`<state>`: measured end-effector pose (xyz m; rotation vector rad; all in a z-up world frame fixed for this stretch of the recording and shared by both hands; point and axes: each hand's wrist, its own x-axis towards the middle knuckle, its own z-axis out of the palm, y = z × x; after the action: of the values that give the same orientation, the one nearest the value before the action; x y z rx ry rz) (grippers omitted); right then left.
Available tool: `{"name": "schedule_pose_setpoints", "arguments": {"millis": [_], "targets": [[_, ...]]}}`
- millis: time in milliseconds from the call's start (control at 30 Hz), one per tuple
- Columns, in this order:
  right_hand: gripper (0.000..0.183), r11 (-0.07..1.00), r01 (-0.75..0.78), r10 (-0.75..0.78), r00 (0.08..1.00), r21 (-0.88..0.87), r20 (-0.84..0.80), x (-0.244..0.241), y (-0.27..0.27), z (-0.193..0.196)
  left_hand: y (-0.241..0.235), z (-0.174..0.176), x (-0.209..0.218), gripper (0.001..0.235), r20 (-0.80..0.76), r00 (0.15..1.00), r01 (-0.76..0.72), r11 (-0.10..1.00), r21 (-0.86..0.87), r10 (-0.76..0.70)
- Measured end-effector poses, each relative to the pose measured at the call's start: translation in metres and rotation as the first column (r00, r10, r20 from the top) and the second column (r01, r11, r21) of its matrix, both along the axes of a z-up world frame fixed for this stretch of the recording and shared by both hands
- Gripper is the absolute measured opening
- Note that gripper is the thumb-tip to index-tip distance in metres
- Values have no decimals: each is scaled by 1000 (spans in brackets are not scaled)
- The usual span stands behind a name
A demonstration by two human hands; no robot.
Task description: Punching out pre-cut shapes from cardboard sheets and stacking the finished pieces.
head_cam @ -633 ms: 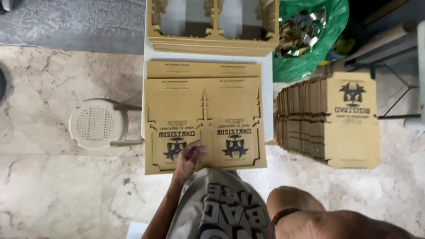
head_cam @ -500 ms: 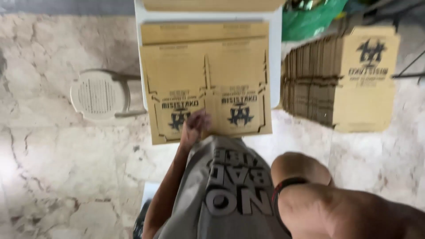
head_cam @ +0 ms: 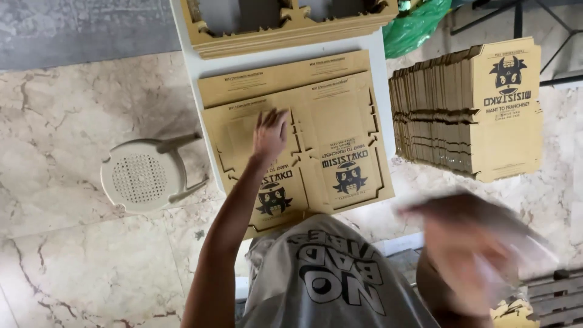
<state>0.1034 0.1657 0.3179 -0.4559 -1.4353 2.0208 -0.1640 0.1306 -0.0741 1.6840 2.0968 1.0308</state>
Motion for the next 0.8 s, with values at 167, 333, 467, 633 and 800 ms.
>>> {"name": "schedule_pose_setpoints", "arguments": {"millis": [167,333,467,633,800], "targets": [[24,574,801,-767,452,171,456,31,-76,-244,65,12,-29,47,-192,969,77,929,-362,-155],[74,76,855,-220,516,-513,828,105,-179,-440,118,-25,-10,51,-329,915,-6,807,-590,-234],[121,981,164,53,312,-108,949,13,-144,-370,145,-12,-26,66,-81,956,145,693,-706,-283],[44,-19,675,-276,706,-738,653,-8,-150,-305,142,4,-35,83,322,909,402,353,-845,-266],[39,106,636,-336,746,-764,575,60,-173,-377,99,96,-1,67,432,821,568,457,-684,-373]]}}
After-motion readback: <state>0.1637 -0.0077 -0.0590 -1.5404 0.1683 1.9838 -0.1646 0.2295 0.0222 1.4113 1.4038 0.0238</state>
